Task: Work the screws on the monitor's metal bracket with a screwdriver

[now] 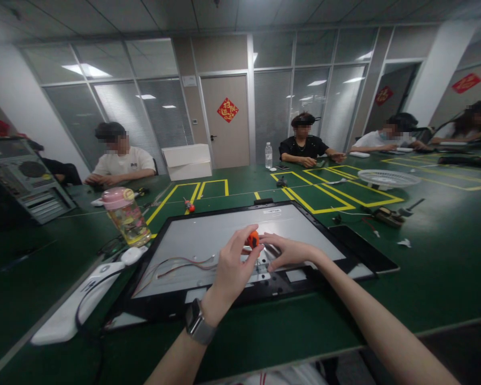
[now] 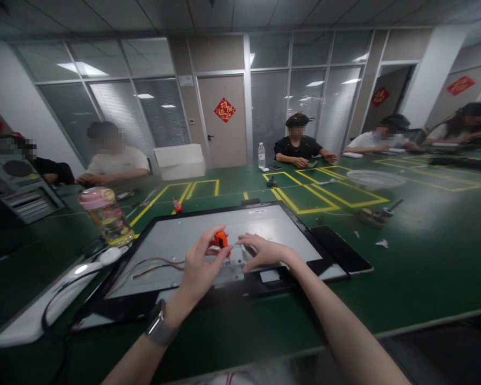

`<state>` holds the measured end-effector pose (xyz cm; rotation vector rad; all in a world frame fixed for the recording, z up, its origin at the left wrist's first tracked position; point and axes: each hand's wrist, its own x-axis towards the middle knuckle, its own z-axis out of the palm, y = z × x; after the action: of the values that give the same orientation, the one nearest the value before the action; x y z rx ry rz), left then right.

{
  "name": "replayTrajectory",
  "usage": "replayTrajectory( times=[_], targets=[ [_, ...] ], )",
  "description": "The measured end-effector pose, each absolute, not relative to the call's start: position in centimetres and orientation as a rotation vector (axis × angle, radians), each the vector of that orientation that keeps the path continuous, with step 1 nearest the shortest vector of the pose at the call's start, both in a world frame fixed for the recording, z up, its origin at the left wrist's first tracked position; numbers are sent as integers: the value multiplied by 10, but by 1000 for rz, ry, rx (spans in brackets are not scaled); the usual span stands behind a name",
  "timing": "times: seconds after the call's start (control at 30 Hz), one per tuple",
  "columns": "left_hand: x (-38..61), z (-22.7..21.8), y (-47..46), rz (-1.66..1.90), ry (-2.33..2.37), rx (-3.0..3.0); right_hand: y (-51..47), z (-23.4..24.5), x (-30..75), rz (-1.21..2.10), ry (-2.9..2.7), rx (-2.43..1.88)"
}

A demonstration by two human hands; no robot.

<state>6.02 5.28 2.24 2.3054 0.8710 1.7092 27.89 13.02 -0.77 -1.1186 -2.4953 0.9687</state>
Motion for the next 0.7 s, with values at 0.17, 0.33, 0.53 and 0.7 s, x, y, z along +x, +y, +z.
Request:
replayTrajectory(
  times=[0.17,0.33,0.53,0.7],
  targets=[
    [58,25,53,1651,912,2202,128,-4,279,1004,-2500,-1132],
    [56,25,55,1648,952,2205,126,-1,279,1008,-2501,-1144],
    [58,24,55,1757,1052,2169,125,0,278,1011,-2514,-1160],
    [63,28,53,1692,942,2017,127,-2,280,1019,-2509,-1095]
  ],
)
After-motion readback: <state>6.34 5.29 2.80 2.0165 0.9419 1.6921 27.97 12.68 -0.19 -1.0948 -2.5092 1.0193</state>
